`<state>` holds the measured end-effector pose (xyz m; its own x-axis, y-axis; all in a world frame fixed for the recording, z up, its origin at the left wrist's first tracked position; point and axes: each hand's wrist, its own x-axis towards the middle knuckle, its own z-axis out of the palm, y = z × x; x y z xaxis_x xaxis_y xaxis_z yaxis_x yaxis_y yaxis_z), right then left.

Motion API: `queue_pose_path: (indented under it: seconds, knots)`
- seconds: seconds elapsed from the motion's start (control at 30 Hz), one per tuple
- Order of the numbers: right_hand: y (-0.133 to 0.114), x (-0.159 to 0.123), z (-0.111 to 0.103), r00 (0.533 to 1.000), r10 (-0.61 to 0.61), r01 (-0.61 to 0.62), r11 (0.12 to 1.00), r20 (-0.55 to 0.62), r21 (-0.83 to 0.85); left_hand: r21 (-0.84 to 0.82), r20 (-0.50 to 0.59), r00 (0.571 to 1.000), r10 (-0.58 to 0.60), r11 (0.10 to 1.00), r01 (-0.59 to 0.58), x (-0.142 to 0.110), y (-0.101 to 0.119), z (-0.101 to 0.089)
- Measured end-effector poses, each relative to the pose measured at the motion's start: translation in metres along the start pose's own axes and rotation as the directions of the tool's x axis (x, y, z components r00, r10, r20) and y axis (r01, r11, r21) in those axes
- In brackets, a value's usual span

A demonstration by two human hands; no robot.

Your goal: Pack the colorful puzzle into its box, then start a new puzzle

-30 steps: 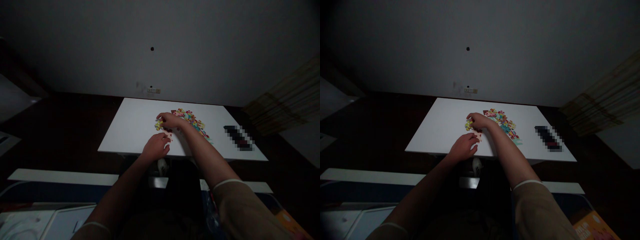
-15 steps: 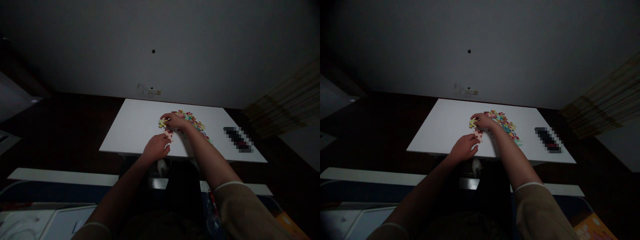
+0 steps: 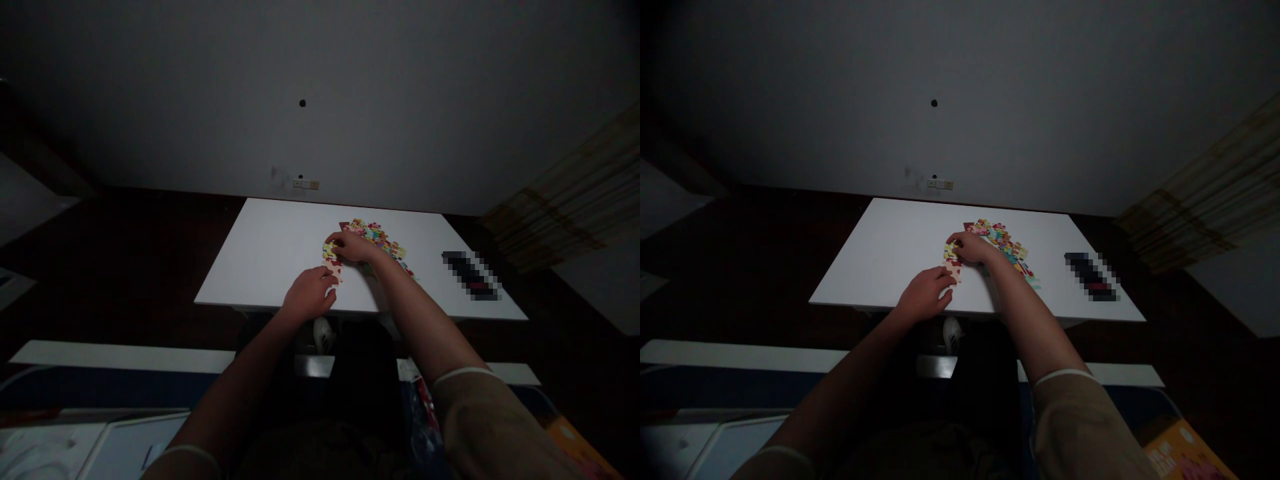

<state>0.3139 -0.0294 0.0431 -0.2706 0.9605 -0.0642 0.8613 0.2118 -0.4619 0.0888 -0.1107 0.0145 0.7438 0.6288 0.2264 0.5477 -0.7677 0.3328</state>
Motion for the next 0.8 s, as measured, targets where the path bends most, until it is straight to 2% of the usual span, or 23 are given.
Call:
queue_pose_path:
  seconds: [0.2, 0.47, 0.67, 0.8]
  knots:
    - [0.006, -0.003, -0.004, 1.000, -0.007, 0.008, 1.000, 0.030, -0.028, 0.011, -0.020, 1.000, 0.006, 1.000, -0.005, 0.000, 0.001, 0.000]
    - [0.012, -0.011, -0.009, 1.000, 0.022, -0.022, 0.999, 0.006, -0.045, 0.006, -0.038, 0.999, 0.017, 1.000, -0.017, 0.000, 0.001, 0.001]
    - [-0.001, -0.012, -0.008, 1.000, 0.019, -0.020, 1.000, -0.008, -0.024, -0.007, -0.029, 1.000, 0.010, 1.000, -0.011, 0.001, 0.001, 0.000]
    - [-0.017, -0.007, -0.002, 1.000, -0.013, 0.013, 1.000, 0.028, 0.014, -0.005, -0.023, 1.000, -0.002, 1.000, 0.001, 0.001, 0.001, 0.000]
